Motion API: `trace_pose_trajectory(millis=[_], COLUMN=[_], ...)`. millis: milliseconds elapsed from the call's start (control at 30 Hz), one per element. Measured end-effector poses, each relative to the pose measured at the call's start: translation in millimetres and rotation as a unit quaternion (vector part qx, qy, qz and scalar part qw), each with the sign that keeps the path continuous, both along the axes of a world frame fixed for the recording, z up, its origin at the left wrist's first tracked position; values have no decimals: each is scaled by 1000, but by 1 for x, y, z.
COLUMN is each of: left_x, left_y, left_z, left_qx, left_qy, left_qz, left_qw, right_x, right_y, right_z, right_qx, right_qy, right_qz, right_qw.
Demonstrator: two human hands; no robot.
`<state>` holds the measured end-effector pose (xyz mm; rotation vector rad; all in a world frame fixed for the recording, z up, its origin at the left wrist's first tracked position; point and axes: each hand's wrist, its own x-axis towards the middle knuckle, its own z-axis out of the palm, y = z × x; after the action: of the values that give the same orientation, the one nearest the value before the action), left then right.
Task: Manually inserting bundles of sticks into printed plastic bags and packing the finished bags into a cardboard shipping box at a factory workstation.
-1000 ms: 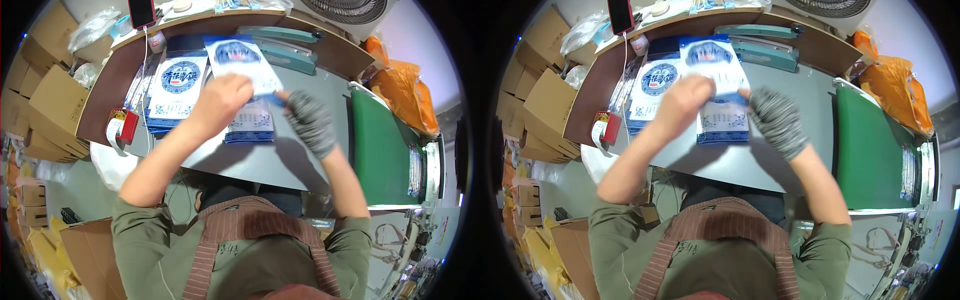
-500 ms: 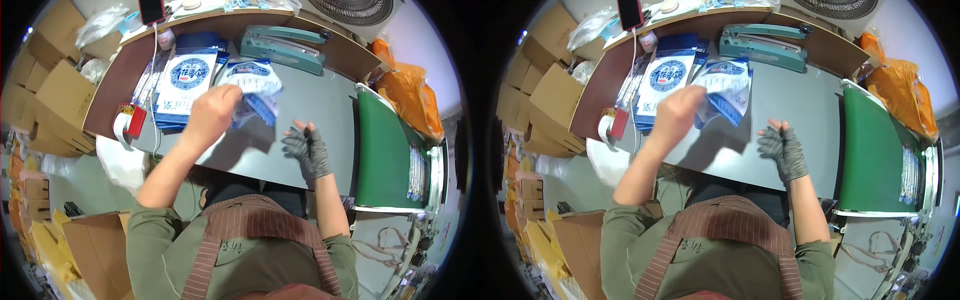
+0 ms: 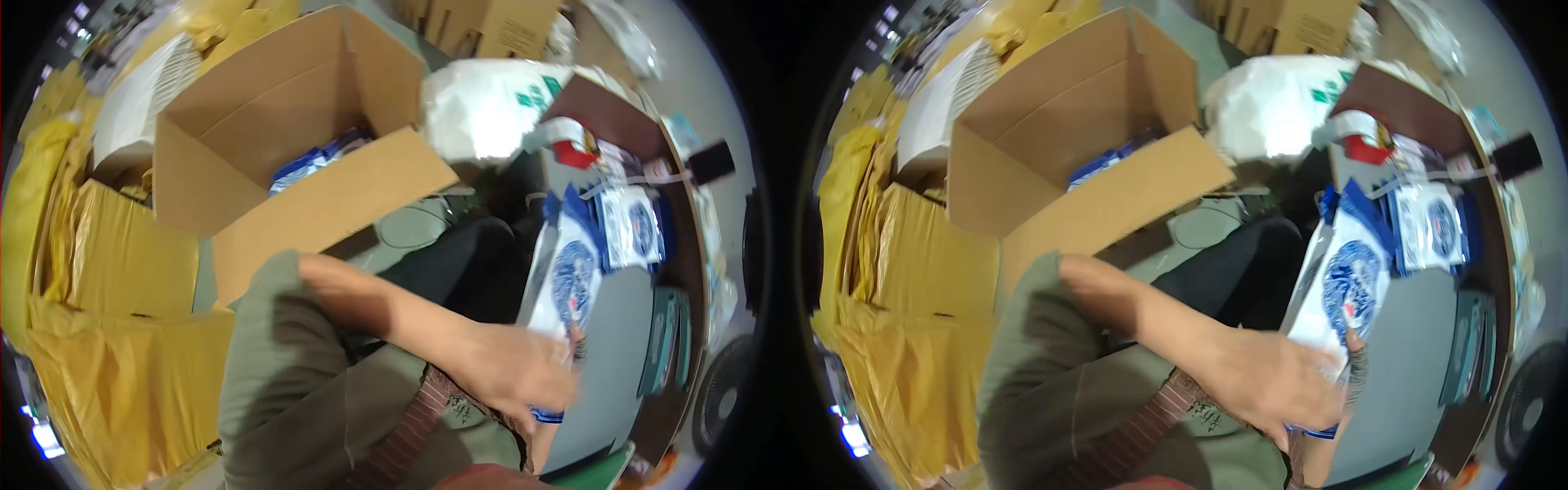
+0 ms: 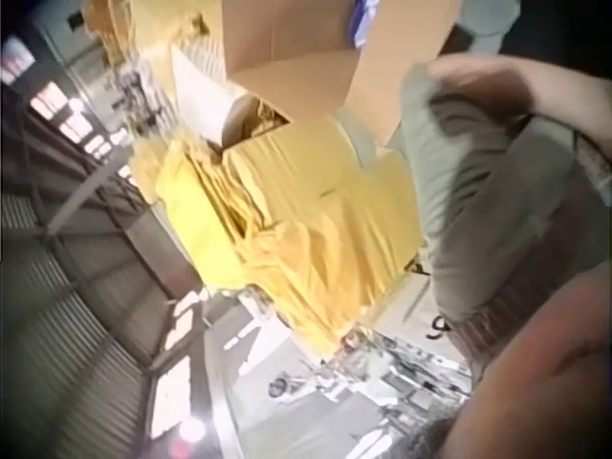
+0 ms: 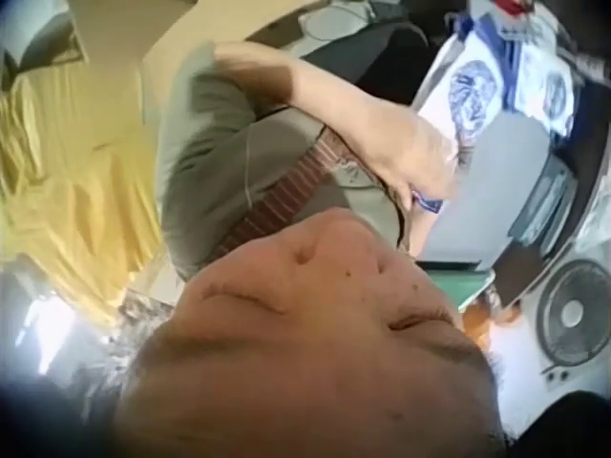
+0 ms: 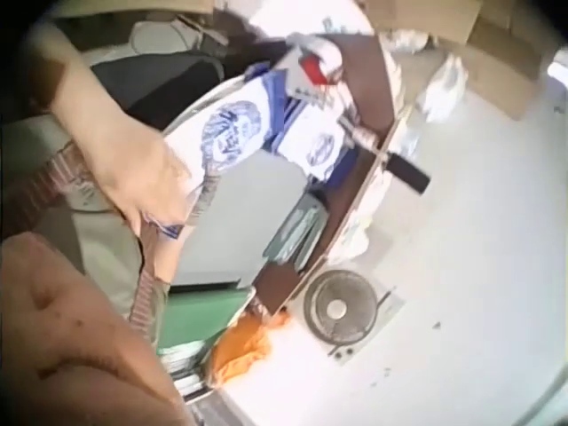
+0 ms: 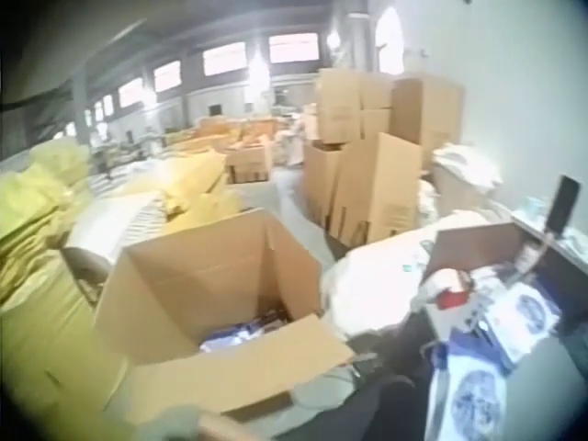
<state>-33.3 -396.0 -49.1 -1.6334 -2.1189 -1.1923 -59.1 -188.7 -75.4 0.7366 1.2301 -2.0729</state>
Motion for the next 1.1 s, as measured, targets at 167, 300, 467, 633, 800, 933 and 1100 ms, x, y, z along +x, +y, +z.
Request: trace_pose_trajectory(millis=[167, 300, 467, 633, 800, 933, 1100], left_x=[-8, 2, 8, -5, 21, -37, -38], left_y=[-121, -194, -329, -448, -483, -449, -325], left_z=[-33, -55, -105, -223, -355, -302, -156], left_qx=[427, 514, 603, 608, 75, 245, -193], left_qy=[-556, -613, -638, -622, -555, -726, -518], left_qz=[223, 199, 262, 217, 560, 464, 450], left_qw=[677, 566, 401, 443, 611, 445, 701], right_x=[-54, -76, -127, -144, -153, -166, -160], right_y=[-114, -252, -334, -308, -255, -216, -259], right_z=[18, 9, -37, -77, -104, -125, -124], right_qx=[20, -1, 118, 147, 185, 251, 227], right_qy=[208, 369, 464, 509, 478, 374, 307], right_qz=[143, 331, 421, 386, 303, 316, 424], right_qw=[967, 868, 770, 755, 803, 835, 821])
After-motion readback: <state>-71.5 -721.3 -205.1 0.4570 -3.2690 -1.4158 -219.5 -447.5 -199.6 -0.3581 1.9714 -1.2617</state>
